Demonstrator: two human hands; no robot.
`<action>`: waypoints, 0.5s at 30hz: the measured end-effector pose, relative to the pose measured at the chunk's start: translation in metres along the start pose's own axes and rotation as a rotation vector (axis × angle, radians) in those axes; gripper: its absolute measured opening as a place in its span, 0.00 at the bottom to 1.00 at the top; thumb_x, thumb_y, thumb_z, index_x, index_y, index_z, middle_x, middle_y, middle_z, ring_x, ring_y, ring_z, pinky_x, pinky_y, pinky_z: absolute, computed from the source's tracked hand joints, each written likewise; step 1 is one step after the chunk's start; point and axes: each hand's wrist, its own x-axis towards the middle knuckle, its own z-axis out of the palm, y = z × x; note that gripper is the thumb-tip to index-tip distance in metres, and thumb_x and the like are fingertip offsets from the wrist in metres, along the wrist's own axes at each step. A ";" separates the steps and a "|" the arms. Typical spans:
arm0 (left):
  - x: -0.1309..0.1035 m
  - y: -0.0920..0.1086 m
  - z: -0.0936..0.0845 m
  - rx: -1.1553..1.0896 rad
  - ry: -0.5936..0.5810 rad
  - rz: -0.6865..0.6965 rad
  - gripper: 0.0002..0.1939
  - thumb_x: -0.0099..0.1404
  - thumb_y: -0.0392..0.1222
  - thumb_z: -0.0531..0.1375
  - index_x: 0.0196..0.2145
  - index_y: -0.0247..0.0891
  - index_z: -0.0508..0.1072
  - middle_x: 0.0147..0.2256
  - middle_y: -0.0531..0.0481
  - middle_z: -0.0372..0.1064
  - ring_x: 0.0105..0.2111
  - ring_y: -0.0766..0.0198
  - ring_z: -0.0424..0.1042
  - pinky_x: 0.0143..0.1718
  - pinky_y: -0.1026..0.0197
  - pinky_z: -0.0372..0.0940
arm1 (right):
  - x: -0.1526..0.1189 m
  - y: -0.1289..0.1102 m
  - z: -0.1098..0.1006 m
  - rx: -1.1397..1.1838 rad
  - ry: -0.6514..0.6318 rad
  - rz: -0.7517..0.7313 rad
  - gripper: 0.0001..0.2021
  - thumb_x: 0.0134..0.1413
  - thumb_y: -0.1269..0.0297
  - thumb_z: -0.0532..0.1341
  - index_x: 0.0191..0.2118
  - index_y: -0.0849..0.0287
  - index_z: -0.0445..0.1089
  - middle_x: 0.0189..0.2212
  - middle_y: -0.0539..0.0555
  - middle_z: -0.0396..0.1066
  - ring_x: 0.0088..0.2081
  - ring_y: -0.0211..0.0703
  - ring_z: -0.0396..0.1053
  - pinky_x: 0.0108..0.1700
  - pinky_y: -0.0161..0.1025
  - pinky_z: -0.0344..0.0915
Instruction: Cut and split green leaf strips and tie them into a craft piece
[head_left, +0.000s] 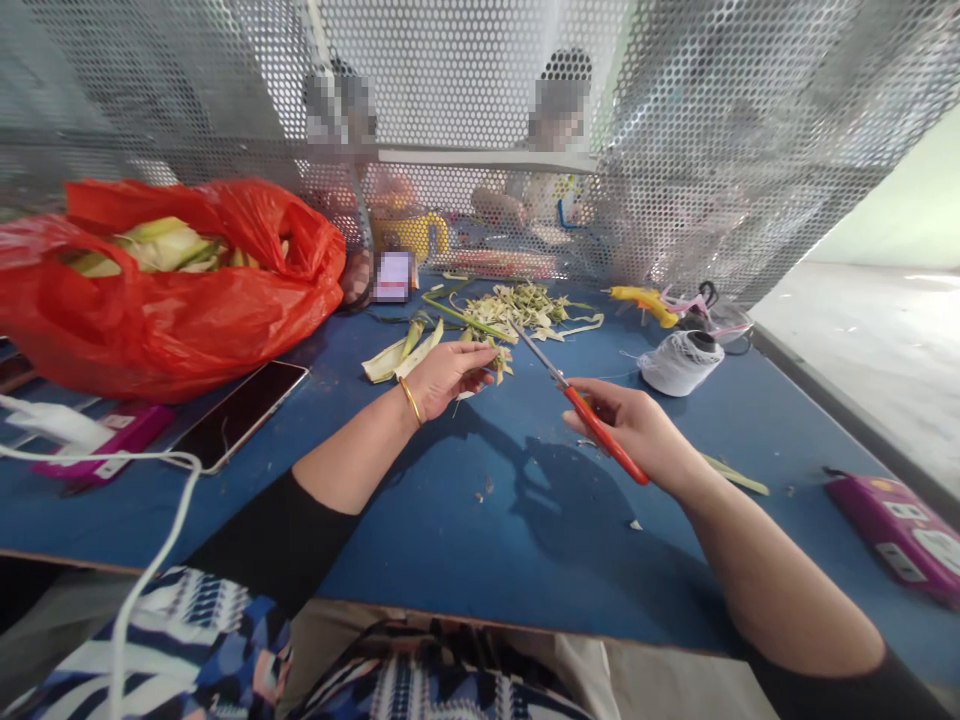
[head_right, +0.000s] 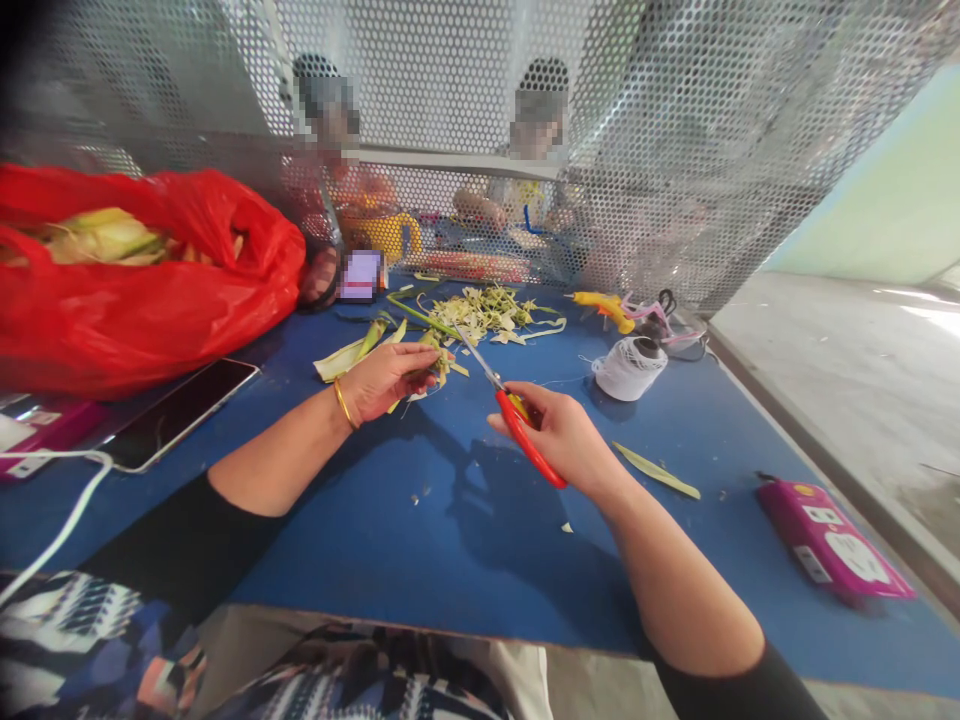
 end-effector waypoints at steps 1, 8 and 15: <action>0.000 0.001 0.000 -0.019 0.028 0.008 0.05 0.54 0.35 0.68 0.27 0.33 0.76 0.22 0.53 0.69 0.21 0.72 0.67 0.22 0.68 0.57 | 0.000 0.001 -0.003 -0.002 -0.002 0.003 0.36 0.46 0.36 0.64 0.51 0.64 0.75 0.24 0.49 0.65 0.25 0.37 0.57 0.27 0.36 0.59; 0.002 0.002 -0.001 0.061 0.096 0.186 0.08 0.53 0.32 0.67 0.28 0.36 0.70 0.22 0.56 0.69 0.19 0.72 0.67 0.20 0.68 0.56 | -0.004 0.004 -0.018 -0.237 0.004 -0.058 0.33 0.48 0.42 0.66 0.55 0.59 0.74 0.33 0.54 0.78 0.31 0.45 0.71 0.33 0.38 0.67; 0.002 0.001 -0.003 0.315 0.111 0.409 0.06 0.55 0.29 0.63 0.28 0.37 0.69 0.21 0.57 0.69 0.19 0.71 0.68 0.23 0.68 0.59 | -0.004 -0.009 -0.015 -0.535 0.018 -0.051 0.26 0.51 0.49 0.64 0.54 0.56 0.76 0.35 0.54 0.80 0.32 0.46 0.74 0.33 0.38 0.64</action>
